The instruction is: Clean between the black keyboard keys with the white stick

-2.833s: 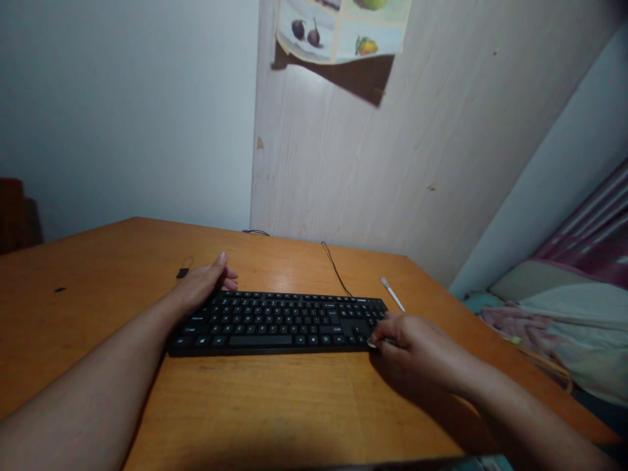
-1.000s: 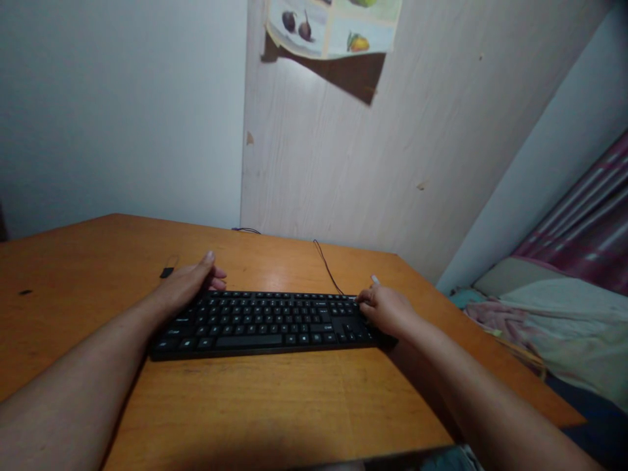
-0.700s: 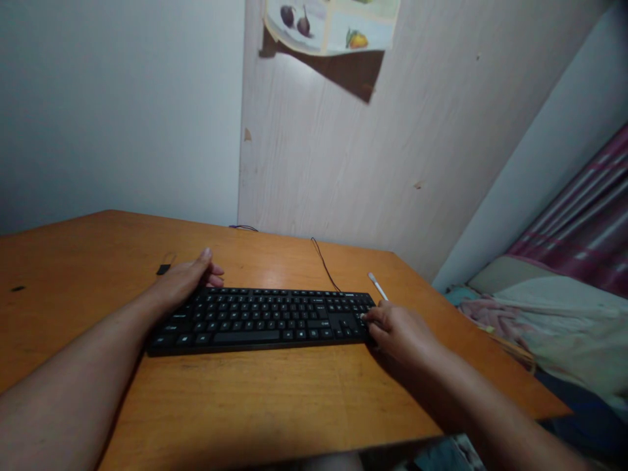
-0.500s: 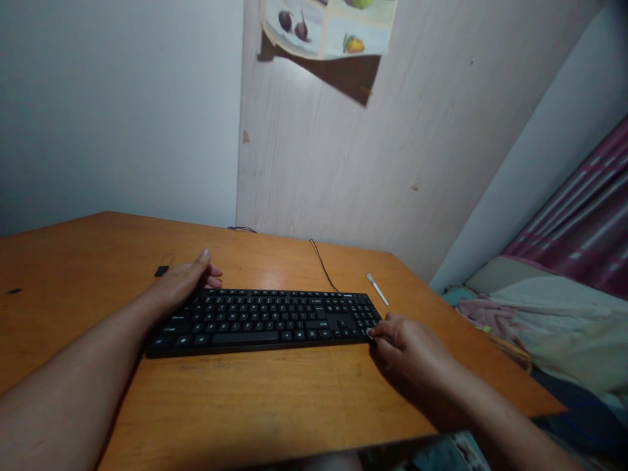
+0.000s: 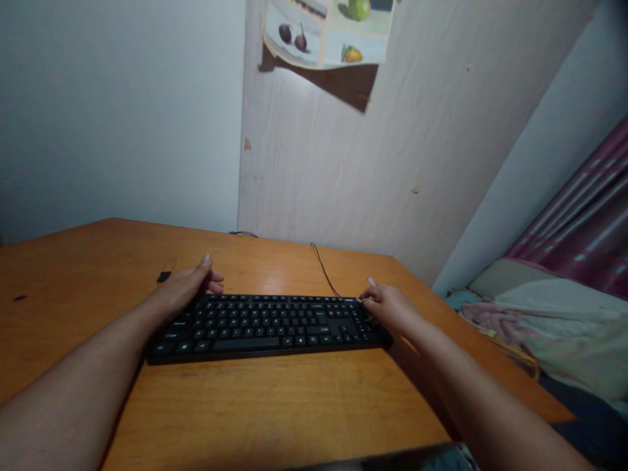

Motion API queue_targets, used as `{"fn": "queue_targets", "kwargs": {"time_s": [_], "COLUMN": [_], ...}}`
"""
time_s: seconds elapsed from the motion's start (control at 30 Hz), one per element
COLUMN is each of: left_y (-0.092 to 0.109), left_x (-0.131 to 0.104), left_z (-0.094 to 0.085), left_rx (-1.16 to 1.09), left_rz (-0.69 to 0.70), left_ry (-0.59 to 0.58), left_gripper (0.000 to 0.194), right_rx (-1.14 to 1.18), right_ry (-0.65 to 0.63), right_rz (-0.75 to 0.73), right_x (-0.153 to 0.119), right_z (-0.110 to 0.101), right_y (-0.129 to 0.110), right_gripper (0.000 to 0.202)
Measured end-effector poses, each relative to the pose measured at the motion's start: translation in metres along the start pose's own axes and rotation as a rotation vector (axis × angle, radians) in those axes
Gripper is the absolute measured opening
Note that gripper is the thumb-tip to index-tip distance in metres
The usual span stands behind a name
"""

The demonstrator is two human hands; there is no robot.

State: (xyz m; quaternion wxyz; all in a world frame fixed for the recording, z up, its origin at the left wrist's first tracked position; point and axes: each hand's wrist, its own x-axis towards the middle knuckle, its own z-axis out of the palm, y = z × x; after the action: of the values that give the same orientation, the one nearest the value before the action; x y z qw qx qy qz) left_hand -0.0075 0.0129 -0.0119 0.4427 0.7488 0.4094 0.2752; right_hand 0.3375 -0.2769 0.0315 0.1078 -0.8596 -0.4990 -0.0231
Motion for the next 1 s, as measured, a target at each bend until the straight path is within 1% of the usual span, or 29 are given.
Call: {"fn": "queue_targets", "kwargs": {"time_s": [0.07, 0.13, 0.3, 0.57, 0.63, 0.7, 0.77, 0.8, 0.9, 0.97, 1.0], "left_y": [0.002, 0.003, 0.004, 0.001, 0.0, 0.001, 0.004, 0.006, 0.011, 0.013, 0.013], "left_x": [-0.001, -0.002, -0.001, 0.001, 0.001, 0.0, -0.002, -0.004, -0.009, -0.011, -0.011], "left_z": [0.0, 0.001, 0.001, 0.0, 0.0, 0.001, 0.002, 0.003, 0.005, 0.007, 0.007], "left_rx": [-0.007, -0.008, 0.002, 0.009, 0.007, 0.0, -0.001, 0.003, 0.008, -0.01, -0.021], "left_rz": [0.004, 0.004, 0.004, 0.005, 0.011, 0.024, 0.04, 0.039, 0.016, 0.024, 0.035], "left_ry": [0.0, 0.009, 0.011, 0.01, 0.009, -0.001, 0.0, 0.007, 0.03, 0.036, 0.03], "left_gripper": [0.078, 0.078, 0.079, 0.08, 0.08, 0.079, 0.077, 0.077, 0.075, 0.075, 0.075], "right_rx": [-0.044, -0.069, -0.141, -0.076, -0.046, 0.004, 0.074, 0.111, 0.17, 0.164, 0.153], "right_ry": [-0.018, -0.025, -0.035, -0.035, -0.04, -0.078, -0.119, -0.112, -0.007, 0.081, 0.1], "right_rz": [-0.003, -0.015, -0.037, -0.059, -0.069, -0.094, -0.123, -0.123, -0.101, -0.062, -0.055], "right_x": [0.002, -0.002, -0.027, -0.077, -0.086, -0.09, -0.087, -0.083, -0.063, -0.045, -0.036], "right_z": [0.002, 0.001, -0.001, -0.001, -0.004, -0.008, -0.011, -0.012, -0.009, -0.004, -0.001], "right_y": [-0.004, -0.006, -0.003, 0.003, 0.005, 0.009, 0.017, 0.021, 0.036, 0.043, 0.045], "right_gripper": [0.027, 0.027, 0.029, 0.028, 0.026, 0.024, 0.025, 0.026, 0.029, 0.034, 0.037]}}
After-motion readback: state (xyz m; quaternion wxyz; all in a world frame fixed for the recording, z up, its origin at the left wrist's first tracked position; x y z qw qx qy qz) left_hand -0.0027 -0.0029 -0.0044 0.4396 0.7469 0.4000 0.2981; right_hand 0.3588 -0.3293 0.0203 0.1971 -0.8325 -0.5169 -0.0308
